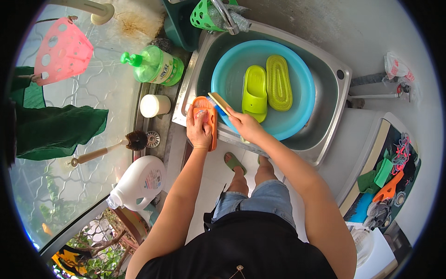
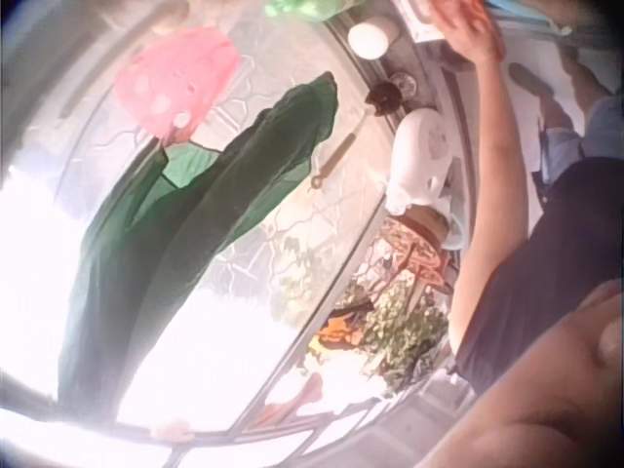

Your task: The person scrubs orange and lime-green sandals with a brush in a basin of water inside a sink.

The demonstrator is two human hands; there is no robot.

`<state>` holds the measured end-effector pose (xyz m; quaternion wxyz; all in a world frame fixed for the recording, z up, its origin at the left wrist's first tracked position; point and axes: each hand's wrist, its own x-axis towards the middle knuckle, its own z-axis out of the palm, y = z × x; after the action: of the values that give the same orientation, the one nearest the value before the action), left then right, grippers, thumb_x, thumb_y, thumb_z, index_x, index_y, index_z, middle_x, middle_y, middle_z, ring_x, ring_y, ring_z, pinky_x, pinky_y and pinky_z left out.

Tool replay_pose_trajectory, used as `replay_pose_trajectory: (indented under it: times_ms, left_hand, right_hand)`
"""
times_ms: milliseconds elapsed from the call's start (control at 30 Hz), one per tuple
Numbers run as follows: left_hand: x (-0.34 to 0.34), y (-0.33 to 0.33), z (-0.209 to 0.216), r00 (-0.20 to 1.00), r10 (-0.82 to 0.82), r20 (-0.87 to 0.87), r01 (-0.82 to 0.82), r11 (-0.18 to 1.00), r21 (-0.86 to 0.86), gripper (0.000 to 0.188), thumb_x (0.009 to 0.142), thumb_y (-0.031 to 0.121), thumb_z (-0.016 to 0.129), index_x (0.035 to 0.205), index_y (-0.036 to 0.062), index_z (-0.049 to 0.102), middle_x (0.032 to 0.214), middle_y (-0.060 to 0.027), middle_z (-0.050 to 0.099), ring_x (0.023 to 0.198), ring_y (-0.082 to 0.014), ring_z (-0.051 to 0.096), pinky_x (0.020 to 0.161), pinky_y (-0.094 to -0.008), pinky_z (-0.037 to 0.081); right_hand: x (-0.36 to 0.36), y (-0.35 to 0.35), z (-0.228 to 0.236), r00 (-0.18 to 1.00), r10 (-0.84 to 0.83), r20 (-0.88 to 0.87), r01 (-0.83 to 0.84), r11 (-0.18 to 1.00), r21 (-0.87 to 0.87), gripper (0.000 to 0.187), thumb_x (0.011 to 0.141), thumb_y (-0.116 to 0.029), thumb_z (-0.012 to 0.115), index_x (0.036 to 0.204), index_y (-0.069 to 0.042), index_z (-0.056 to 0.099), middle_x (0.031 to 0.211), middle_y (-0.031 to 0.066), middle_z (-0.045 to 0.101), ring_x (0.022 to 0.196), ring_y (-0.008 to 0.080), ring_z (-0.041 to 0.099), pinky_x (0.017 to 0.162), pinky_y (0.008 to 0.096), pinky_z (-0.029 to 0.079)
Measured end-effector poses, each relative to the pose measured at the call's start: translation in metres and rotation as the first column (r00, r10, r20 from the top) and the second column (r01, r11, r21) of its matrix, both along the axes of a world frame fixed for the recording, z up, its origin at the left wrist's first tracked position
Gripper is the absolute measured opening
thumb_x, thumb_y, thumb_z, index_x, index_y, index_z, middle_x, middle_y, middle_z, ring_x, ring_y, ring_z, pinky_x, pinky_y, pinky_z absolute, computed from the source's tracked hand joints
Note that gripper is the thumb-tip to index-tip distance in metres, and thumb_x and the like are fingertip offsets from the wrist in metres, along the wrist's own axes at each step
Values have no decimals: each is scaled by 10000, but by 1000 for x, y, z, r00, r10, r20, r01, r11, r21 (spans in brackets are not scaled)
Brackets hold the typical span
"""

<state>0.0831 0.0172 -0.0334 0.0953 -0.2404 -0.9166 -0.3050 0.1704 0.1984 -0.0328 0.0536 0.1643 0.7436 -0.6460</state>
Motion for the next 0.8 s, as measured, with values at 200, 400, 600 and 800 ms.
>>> replay_pose_trajectory:
  times_ms: [200, 400, 600, 800]
  left_hand:
    - [-5, 0, -14, 995, -21, -95, 25, 999, 39, 380, 666, 53, 524, 1012, 128, 663, 1347, -191, 490, 1171, -406, 517, 1011, -490, 416]
    - [-4, -11, -20, 997, -14, -72, 21, 996, 86, 395, 659, 60, 520, 1022, 128, 662, 1336, -198, 501, 1166, -423, 524, 1040, -529, 376]
    - [-3, -9, -22, 996, 4, -93, 12, 984, 175, 375, 728, 112, 482, 1061, 117, 655, 1329, -203, 504, 1173, -422, 516, 1017, -488, 408]
    - [-2, -8, -25, 996, 20, -87, -6, 987, 158, 382, 724, 93, 484, 1064, 120, 655, 1328, -190, 505, 1163, -414, 518, 972, -453, 451]
  right_hand:
    - [-52, 17, 44, 940, 210, 270, -224, 974, 22, 412, 970, -249, 494, 1355, -102, 505, 1090, 171, 662, 892, 215, 654, 833, 300, 475]
    - [-34, 32, 22, 963, 244, 113, -233, 967, -103, 418, 972, -263, 492, 1355, -96, 500, 1131, 154, 657, 889, 261, 658, 823, 321, 485]
    - [-29, 5, 26, 963, 233, 133, -246, 966, 86, 406, 969, -314, 473, 1350, -182, 521, 980, 220, 659, 816, 384, 630, 763, 391, 506]
    - [-17, -27, 21, 991, -132, 11, 125, 959, 253, 386, 970, -302, 472, 1340, -204, 522, 761, 210, 641, 723, 403, 622, 665, 470, 491]
